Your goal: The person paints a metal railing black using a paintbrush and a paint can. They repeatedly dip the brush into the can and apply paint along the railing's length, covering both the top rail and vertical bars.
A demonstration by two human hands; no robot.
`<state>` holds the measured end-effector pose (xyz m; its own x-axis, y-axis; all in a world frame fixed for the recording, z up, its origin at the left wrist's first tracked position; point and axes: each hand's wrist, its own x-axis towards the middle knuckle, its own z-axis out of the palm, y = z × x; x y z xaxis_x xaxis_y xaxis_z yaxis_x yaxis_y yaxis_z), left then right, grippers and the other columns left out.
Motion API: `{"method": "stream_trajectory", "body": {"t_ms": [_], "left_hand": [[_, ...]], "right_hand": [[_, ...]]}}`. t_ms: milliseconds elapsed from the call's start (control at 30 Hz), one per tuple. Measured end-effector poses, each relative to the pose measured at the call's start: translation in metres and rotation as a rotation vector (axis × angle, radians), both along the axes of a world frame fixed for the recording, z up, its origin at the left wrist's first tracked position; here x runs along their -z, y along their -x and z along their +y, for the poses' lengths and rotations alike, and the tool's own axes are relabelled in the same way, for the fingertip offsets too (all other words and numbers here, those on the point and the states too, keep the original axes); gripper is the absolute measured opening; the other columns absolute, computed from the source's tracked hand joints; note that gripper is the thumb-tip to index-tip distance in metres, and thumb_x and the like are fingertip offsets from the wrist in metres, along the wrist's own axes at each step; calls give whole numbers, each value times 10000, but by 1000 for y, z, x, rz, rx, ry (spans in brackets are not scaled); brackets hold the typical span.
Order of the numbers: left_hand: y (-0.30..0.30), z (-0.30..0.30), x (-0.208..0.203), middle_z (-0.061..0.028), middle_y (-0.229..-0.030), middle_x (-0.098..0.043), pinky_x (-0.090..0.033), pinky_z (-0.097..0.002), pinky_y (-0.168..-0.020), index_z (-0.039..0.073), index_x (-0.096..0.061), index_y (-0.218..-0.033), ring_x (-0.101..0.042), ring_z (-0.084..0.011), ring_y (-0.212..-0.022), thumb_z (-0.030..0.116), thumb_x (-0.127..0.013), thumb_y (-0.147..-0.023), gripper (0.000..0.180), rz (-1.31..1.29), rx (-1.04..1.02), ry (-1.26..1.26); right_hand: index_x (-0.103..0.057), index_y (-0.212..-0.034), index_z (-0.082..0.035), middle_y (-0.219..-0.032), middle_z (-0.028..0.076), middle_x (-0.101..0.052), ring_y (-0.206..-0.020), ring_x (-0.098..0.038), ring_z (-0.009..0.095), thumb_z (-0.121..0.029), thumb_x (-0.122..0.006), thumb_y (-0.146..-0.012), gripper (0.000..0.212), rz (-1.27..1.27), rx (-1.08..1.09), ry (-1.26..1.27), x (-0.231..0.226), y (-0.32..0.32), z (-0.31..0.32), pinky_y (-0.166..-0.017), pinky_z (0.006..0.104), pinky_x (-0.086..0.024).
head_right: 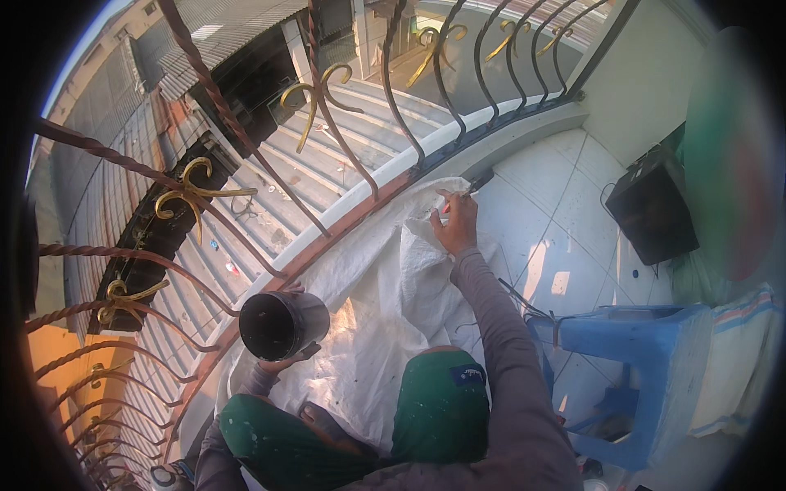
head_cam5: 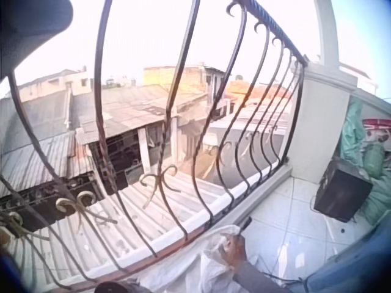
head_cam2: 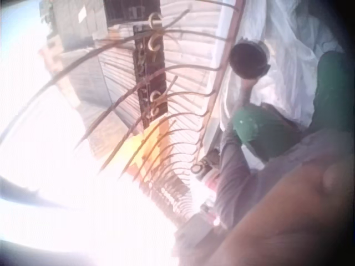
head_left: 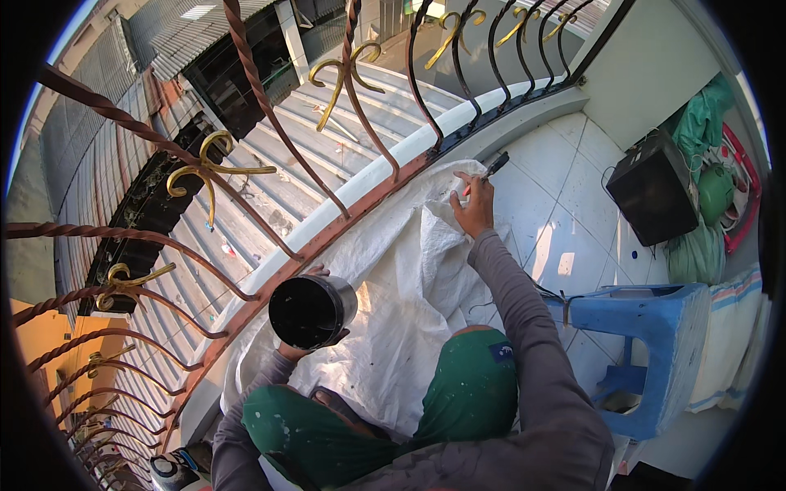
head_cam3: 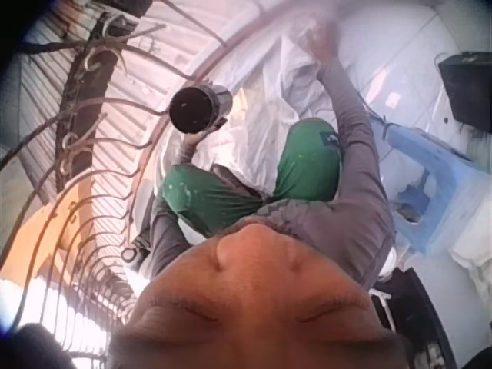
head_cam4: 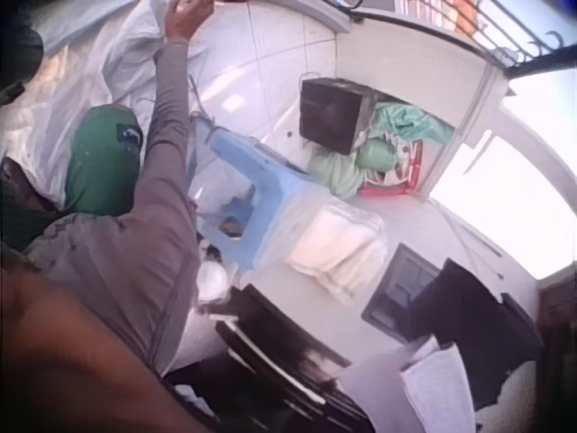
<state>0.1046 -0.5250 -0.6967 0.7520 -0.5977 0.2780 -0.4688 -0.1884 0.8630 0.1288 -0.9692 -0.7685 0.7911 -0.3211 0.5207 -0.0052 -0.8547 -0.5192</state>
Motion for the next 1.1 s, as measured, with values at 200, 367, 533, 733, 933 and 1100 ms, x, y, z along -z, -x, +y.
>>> {"method": "stream_trajectory", "body": {"t_ms": [200,367,533,733,933,1100], "left_hand": [[-3,28,-17,-27,-1094,-743,-536,-322,-944,75,-754,-1095,-690,-168,-1035,318,-895,-771,429,289,192,-149],[-7,21,-75,-84,-1190,-680,-522,-343,-986,8,-554,-1314,-649,-184,-1108,129,-988,-583,859,421,40,289],[-18,50,-144,-76,-1171,-682,-517,-339,-973,7,-565,-1299,-648,-175,-1069,137,-979,-579,840,333,77,121],[3,65,-163,-69,-1064,-735,-564,-309,-875,-7,-641,-1185,-696,-157,-977,78,-947,-601,665,388,-112,-21],[25,71,-186,-76,-1011,-753,-548,-338,-878,17,-738,-1026,-700,-178,-939,146,-907,-654,429,125,-339,-388],[54,60,-216,-9,-973,-743,-540,-402,-887,216,-754,-996,-707,-249,-925,296,-878,-741,295,-4,-495,-228]], "right_hand": [[-496,-854,-43,-773,66,-562,-695,-509,210,-154,-744,-892,274,-360,-14,71,-142,8,8,-665,341,-429],[-536,-875,-18,-631,32,-485,-559,-478,107,-335,-528,-1080,378,-132,-431,-296,-298,-32,87,-546,292,-389],[-731,-842,-23,-571,98,-532,-541,-540,205,-497,-508,-1056,566,179,-356,355,-383,-66,188,-564,372,-433],[-751,-849,-13,-693,86,-696,-604,-685,188,-561,-557,-1012,604,201,-625,293,-425,-89,228,-572,324,-524],[-752,-910,-29,-742,50,-729,-604,-697,138,-553,-578,-1006,560,174,-907,-332,-419,-88,190,-548,262,-528],[-768,-920,-4,-744,63,-743,-590,-702,117,-352,-702,-976,358,-121,-1428,-706,-420,-97,171,-503,231,-496]]}}
